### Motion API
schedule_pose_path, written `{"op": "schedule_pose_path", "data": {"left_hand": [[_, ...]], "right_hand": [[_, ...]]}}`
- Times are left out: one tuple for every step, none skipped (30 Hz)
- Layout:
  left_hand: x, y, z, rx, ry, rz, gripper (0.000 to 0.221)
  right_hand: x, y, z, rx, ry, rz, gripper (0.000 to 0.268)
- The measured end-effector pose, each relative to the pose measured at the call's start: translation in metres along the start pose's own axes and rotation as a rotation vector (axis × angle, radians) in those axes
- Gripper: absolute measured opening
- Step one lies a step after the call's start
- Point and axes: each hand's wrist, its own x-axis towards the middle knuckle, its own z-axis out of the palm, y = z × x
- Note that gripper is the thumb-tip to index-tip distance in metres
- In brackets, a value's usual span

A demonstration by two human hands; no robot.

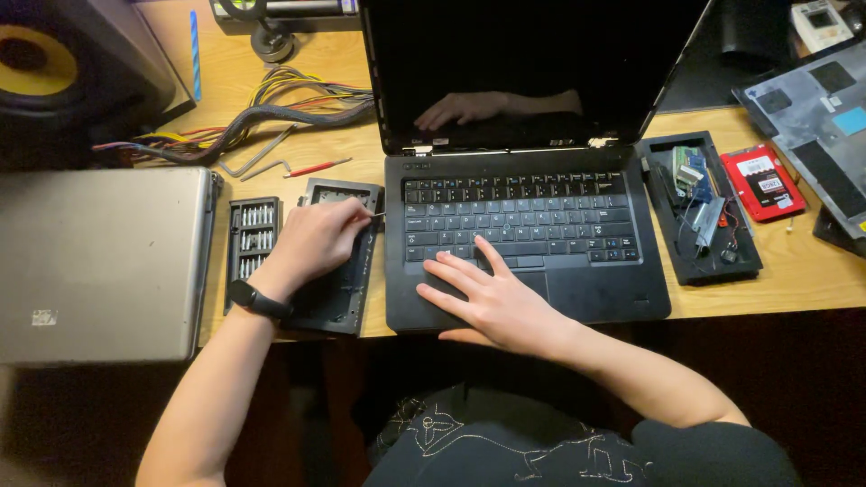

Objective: Disassembling a laptop to access internal components for repair.

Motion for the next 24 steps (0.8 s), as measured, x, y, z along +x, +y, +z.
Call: {"op": "schedule_pose_path", "data": {"left_hand": [[-0.001, 0.002, -0.001, -0.002, -0.002, -0.003, 0.008], [-0.003, 0.003, -0.003, 0.040, -0.003, 0.041, 0.007], [-0.003, 0.004, -0.005, 0.084, -0.001, 0.088, 0.006], [-0.003, 0.005, -0.006, 0.083, -0.001, 0.088, 0.006], [-0.004, 0.005, -0.006, 0.126, 0.014, 0.144, 0.006], [-0.004, 0.006, -0.006, 0.169, 0.028, 0.201, 0.007], [-0.001, 0.008, -0.008, 0.172, 0.029, 0.199, 0.007], [0.002, 0.010, -0.009, 0.152, 0.030, 0.203, 0.007], [-0.002, 0.011, -0.012, 0.135, 0.028, 0.190, 0.008], [0.002, 0.007, -0.008, 0.141, 0.025, 0.172, 0.008], [-0.001, 0.004, -0.003, 0.082, 0.026, 0.137, 0.007], [-0.005, 0.000, 0.002, 0.023, 0.028, 0.101, 0.007], [-0.008, -0.001, 0.005, 0.023, 0.025, 0.067, 0.007], [-0.010, -0.003, 0.007, 0.000, 0.045, 0.069, 0.006], [-0.008, -0.006, 0.009, -0.023, 0.069, 0.082, 0.005], [-0.009, -0.003, 0.005, -0.021, 0.069, 0.058, 0.005], [-0.007, 0.001, 0.001, 0.017, 0.088, 0.111, 0.006], [-0.004, 0.004, -0.004, 0.056, 0.106, 0.164, 0.007], [-0.005, 0.004, -0.004, 0.058, 0.109, 0.158, 0.007], [-0.005, 0.004, -0.004, 0.089, 0.108, 0.192, 0.008], [-0.003, 0.003, -0.005, 0.123, 0.107, 0.232, 0.009], [-0.004, 0.002, -0.005, 0.127, 0.110, 0.231, 0.009], [-0.004, 0.001, -0.004, 0.109, 0.088, 0.216, 0.010], [-0.004, 0.000, -0.002, 0.092, 0.065, 0.202, 0.011]], "right_hand": [[0.000, 0.000, 0.000, 0.004, -0.003, 0.000, 0.067], [0.000, -0.001, -0.001, 0.005, -0.007, 0.002, 0.066], [0.000, 0.000, -0.001, 0.003, -0.009, 0.003, 0.066], [0.001, 0.000, -0.001, 0.003, -0.009, 0.004, 0.066], [0.000, 0.000, -0.001, 0.009, -0.011, 0.004, 0.066], [0.000, 0.000, -0.002, 0.016, -0.013, 0.005, 0.066], [-0.001, 0.001, -0.003, 0.017, -0.012, 0.002, 0.066], [-0.002, 0.001, -0.004, 0.018, -0.009, 0.006, 0.065], [-0.001, -0.001, -0.002, 0.032, -0.009, -0.001, 0.065], [0.001, 0.000, -0.005, 0.045, -0.012, -0.016, 0.065], [0.002, -0.001, -0.007, 0.022, -0.031, -0.001, 0.066], [0.003, -0.003, -0.008, -0.002, -0.049, 0.014, 0.066], [0.003, -0.004, -0.008, 0.021, -0.063, -0.008, 0.066], [0.004, -0.005, -0.008, -0.001, -0.055, 0.000, 0.067], [0.005, -0.004, -0.010, -0.032, -0.043, 0.013, 0.068], [0.006, -0.004, -0.008, -0.017, -0.052, -0.003, 0.068], [0.005, -0.003, -0.007, -0.019, -0.056, 0.005, 0.067], [0.005, -0.002, -0.007, -0.021, -0.060, 0.013, 0.067], [0.005, -0.003, -0.006, -0.019, -0.063, 0.006, 0.067], [0.004, -0.003, -0.007, -0.012, -0.061, 0.009, 0.067], [0.005, -0.002, -0.007, -0.007, -0.054, 0.015, 0.067], [0.006, -0.002, -0.007, -0.009, -0.052, 0.011, 0.067], [0.005, -0.002, -0.006, -0.009, -0.055, 0.015, 0.068], [0.005, -0.001, -0.006, -0.010, -0.058, 0.018, 0.068]]}}
